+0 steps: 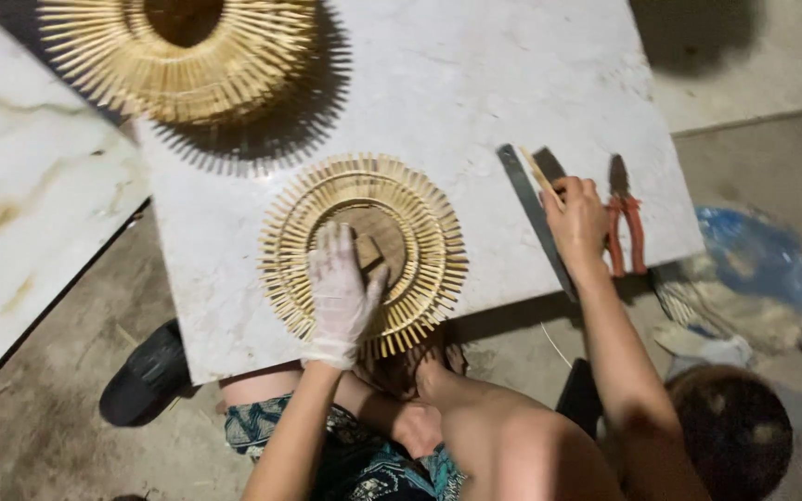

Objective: The recorder is filing and scraping the edges of a circular bamboo furniture frame.

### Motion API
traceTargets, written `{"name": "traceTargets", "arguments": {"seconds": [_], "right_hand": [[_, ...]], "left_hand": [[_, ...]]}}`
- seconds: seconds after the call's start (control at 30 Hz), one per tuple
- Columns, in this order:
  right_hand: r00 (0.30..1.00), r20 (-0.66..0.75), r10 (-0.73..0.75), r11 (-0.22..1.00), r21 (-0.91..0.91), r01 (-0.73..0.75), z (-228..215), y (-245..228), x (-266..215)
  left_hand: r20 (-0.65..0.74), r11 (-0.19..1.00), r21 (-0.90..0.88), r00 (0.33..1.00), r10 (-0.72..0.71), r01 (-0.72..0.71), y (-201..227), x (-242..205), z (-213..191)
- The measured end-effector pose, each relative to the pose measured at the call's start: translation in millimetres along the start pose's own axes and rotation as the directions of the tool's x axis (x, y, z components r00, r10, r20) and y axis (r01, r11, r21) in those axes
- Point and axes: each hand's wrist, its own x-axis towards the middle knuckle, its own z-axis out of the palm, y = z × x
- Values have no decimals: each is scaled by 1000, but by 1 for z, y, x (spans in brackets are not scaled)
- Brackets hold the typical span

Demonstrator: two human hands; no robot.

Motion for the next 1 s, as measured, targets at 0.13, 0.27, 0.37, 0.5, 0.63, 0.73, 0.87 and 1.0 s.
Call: {"name": "traceTargets", "arguments": {"seconds": [0.13,0.27,0.37,0.5,0.63,0.73,0.87,1.0], "right_hand": [[990,-27,-138,988,-70,135,15,7,14],[998,-21,-67,989,-130,64,24,23,9],[994,51,101,987,119,-107,-4,-3,-11],[876,469,-111,687,673,-273,-18,-62,-76],[789,607,-94,709,598,-375,0,-71,-119],[706,678,-202,642,637,-428,8,-58,-115],[948,318,15,917,374,-140,12,-19,-89],[977,115,181,980,-98,-171,-14,-10,-51]], "left_hand": [[-15,999,-6,999,-35,35,-1,5,-1],[-10,1000,-13,1000,0,0,-4,-3,-3],[-3,1000,-12,1000,25,-25,-2,1,2],[-49,993,35,992,113,-111,38,8,-21],[-36,943,-177,959,282,-284,62,-6,-31],[23,880,-386,951,309,-277,64,-3,-32],[11,897,-409,982,191,-169,66,-3,-46],[21,883,-469,1000,22,-9,63,-5,-49]]}}
